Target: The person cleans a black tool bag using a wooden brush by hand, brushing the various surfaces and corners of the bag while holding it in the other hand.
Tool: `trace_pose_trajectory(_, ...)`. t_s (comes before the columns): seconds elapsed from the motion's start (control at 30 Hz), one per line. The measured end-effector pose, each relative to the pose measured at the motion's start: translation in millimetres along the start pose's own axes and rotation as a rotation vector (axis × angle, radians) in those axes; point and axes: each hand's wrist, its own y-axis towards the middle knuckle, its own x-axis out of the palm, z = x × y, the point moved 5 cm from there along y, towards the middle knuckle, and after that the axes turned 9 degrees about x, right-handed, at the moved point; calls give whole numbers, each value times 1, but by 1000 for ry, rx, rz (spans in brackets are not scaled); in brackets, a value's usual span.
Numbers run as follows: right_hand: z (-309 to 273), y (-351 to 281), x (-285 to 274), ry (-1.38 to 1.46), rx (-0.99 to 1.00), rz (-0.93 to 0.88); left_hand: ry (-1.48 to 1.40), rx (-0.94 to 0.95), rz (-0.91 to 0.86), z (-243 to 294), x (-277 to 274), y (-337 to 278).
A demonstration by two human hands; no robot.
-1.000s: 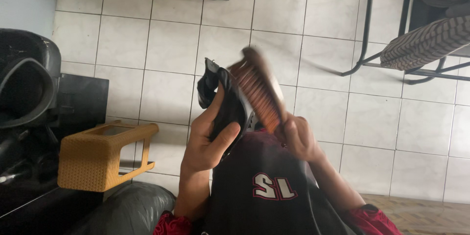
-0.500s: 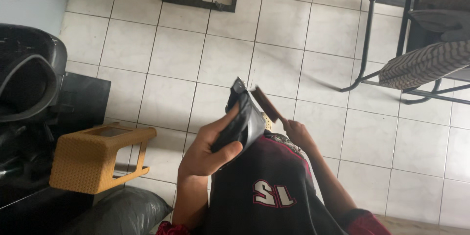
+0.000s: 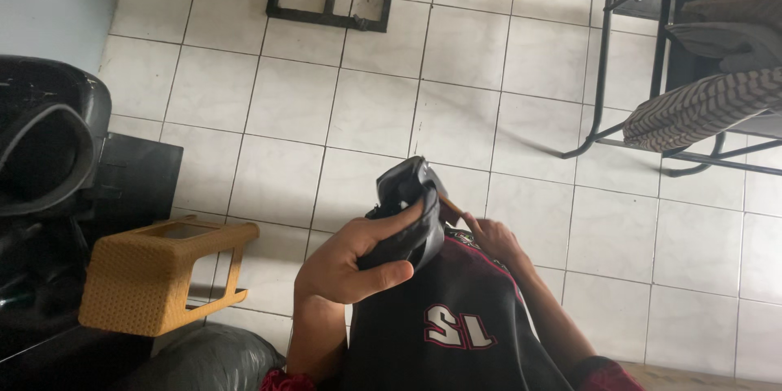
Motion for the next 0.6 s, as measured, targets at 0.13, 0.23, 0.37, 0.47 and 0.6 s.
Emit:
trace_pose_trajectory(0.13,54,-7,13,-338,466,-92,-52,48,-24,-2,3,-5)
trace_pose_trajectory(0.23,33,-1,-5,-138,376,53,15,43,-58,-3,-2,-5)
trace_pose_trajectory(0.37,-12,-21,-39,368,202,45,33,3,-90,-3,0,0)
trace_pose_trajectory(0.47,-38,-42,-46,823,-97,14,22,10,-103,3,1,4)
trace_pose_trajectory(0.6,-37,-23,-13,644,-132,-2,-30,6,-99,5,2,5)
